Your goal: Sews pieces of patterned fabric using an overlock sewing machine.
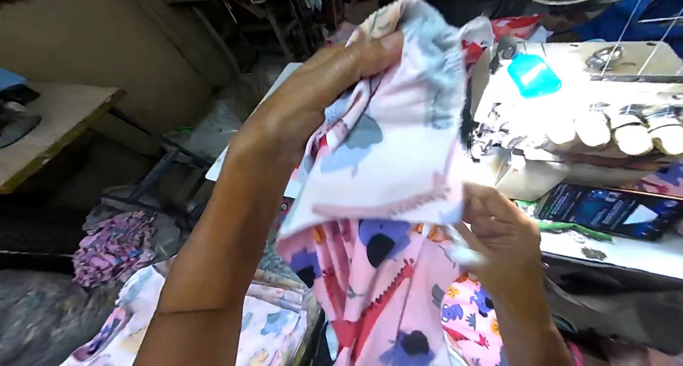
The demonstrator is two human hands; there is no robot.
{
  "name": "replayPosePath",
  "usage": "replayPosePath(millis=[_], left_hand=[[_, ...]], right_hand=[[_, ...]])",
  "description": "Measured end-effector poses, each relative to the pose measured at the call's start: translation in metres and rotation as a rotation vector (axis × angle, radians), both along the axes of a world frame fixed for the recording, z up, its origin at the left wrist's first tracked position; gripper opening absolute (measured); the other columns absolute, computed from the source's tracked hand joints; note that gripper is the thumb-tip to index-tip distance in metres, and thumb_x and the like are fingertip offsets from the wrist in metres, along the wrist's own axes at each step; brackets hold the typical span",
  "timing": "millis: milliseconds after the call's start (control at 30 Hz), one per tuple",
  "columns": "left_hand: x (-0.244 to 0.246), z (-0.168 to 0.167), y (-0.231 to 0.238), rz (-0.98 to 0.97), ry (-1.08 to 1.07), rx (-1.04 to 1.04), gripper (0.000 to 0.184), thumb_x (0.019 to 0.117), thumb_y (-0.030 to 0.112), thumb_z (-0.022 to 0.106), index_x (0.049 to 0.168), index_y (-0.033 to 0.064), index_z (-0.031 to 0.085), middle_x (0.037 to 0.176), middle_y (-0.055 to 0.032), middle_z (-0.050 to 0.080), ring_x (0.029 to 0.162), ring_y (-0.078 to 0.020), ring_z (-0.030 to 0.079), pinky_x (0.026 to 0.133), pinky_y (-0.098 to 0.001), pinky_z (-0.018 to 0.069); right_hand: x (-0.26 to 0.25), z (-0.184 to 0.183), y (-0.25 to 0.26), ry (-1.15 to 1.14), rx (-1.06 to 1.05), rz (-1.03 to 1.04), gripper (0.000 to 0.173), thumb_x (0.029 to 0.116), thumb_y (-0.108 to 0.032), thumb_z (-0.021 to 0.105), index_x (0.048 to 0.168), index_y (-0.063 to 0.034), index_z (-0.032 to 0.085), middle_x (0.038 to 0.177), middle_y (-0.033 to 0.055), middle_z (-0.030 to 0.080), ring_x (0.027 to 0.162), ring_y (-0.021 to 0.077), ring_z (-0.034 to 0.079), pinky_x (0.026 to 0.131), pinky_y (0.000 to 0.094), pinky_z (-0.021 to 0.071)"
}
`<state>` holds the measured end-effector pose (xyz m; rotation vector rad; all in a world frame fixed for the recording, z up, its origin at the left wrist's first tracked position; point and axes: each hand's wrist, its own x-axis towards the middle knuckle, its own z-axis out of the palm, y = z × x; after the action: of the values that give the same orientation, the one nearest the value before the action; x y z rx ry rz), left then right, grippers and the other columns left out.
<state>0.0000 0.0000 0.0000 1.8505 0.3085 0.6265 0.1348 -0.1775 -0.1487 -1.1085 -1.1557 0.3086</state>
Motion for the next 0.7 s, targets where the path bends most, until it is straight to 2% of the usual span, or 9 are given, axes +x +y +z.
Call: replayPosePath(millis=[67,133,167,200,300,367,433,567,700], left_hand=[[0.004,-0.026,0.03,0.178,0.056,0.208,0.016,0.1057,0.012,0.048,0.105,0.0173,0.063,0.084,0.0151,0.065,0.072,0.0088,0.06,0.065,-0.0106,0.0514],[-0.001,-0.057,0.056,0.375,0.21,0.537,0.034,0.0998,0.014,0.061,0.133,0.0066,0.06,0.125,-0.0048,0.066,0.111,-0.0109,0.064,0.093,-0.0317,0.0547],[-0.004,-0.073,0.058,0.422,0.253,0.604,0.043,0.0986,0.014,0.063,0.14,0.0031,0.056,0.137,-0.0152,0.06,0.124,-0.0245,0.059,0.1,-0.0448,0.05],[-0.006,-0.09,0.051,0.448,0.257,0.623,0.042,0.0995,0.015,0.061,0.139,0.0009,0.056,0.137,-0.0195,0.059,0.122,-0.0294,0.059,0.097,-0.0475,0.0503],[-0.014,-0.154,0.002,0.371,0.245,0.54,0.027,0.1009,0.011,0.059,0.123,-0.0029,0.063,0.114,-0.0179,0.066,0.097,-0.0234,0.067,0.081,-0.0386,0.0574],[-0.023,-0.199,-0.021,0.313,0.296,0.552,0.027,0.0995,0.012,0.064,0.124,0.0013,0.064,0.117,-0.0141,0.067,0.104,-0.0228,0.069,0.089,-0.04,0.0585],[-0.031,-0.232,-0.026,0.36,0.319,0.575,0.029,0.0975,0.012,0.067,0.125,0.0028,0.066,0.13,-0.0133,0.065,0.123,-0.0262,0.062,0.105,-0.0435,0.0501],[-0.031,-0.25,-0.028,0.471,0.311,0.613,0.032,0.0966,0.013,0.068,0.128,0.0039,0.066,0.138,-0.0126,0.062,0.131,-0.0285,0.057,0.11,-0.0444,0.0459],[-0.015,-0.238,-0.021,0.441,0.344,0.712,0.04,0.0919,0.013,0.073,0.131,0.0058,0.067,0.143,-0.0169,0.057,0.128,-0.0371,0.056,0.104,-0.0536,0.0463]], right_hand=[[0.006,-0.008,-0.001,-0.044,-0.049,-0.044,0.013,0.0953,-0.008,0.066,0.107,-0.0044,0.071,0.093,-0.007,0.072,0.084,-0.0034,0.068,0.079,0.0153,0.0593],[0.014,-0.025,-0.002,-0.005,-0.159,-0.072,0.014,0.0997,-0.01,0.062,0.109,-0.0033,0.07,0.094,-0.0037,0.072,0.082,-0.0011,0.068,0.075,0.016,0.0583],[0.019,-0.035,-0.002,0.038,-0.227,-0.079,0.016,0.101,-0.011,0.061,0.112,-0.0048,0.071,0.097,-0.0026,0.073,0.085,0.0013,0.069,0.077,0.0179,0.0591],[0.023,-0.047,-0.003,0.081,-0.288,-0.084,0.017,0.102,-0.012,0.059,0.113,-0.0063,0.07,0.1,-0.0017,0.074,0.088,0.004,0.07,0.08,0.0209,0.0596],[0.028,-0.076,-0.007,0.224,-0.38,-0.041,0.019,0.1048,-0.009,0.048,0.114,-0.0016,0.063,0.106,0.0071,0.075,0.096,0.0164,0.074,0.088,0.033,0.0628],[0.025,-0.088,-0.008,0.203,-0.408,-0.061,0.02,0.1054,-0.01,0.047,0.114,-0.0007,0.062,0.106,0.0079,0.075,0.094,0.0163,0.075,0.087,0.0326,0.0631],[0.022,-0.098,-0.008,-0.01,-0.444,-0.153,0.021,0.1052,-0.013,0.051,0.115,-0.0017,0.066,0.106,0.0058,0.073,0.092,0.0104,0.072,0.085,0.0276,0.0608],[0.017,-0.109,0.001,-0.544,-0.436,-0.345,0.026,0.1006,-0.022,0.063,0.115,-0.0028,0.074,0.107,0.0139,0.071,0.097,0.0267,0.068,0.084,0.0424,0.0551],[0.012,-0.112,0.016,-0.676,-0.427,-0.378,0.019,0.0976,-0.02,0.068,0.107,-0.0058,0.077,0.104,0.0143,0.07,0.093,0.0345,0.065,0.078,0.0494,0.0506]])
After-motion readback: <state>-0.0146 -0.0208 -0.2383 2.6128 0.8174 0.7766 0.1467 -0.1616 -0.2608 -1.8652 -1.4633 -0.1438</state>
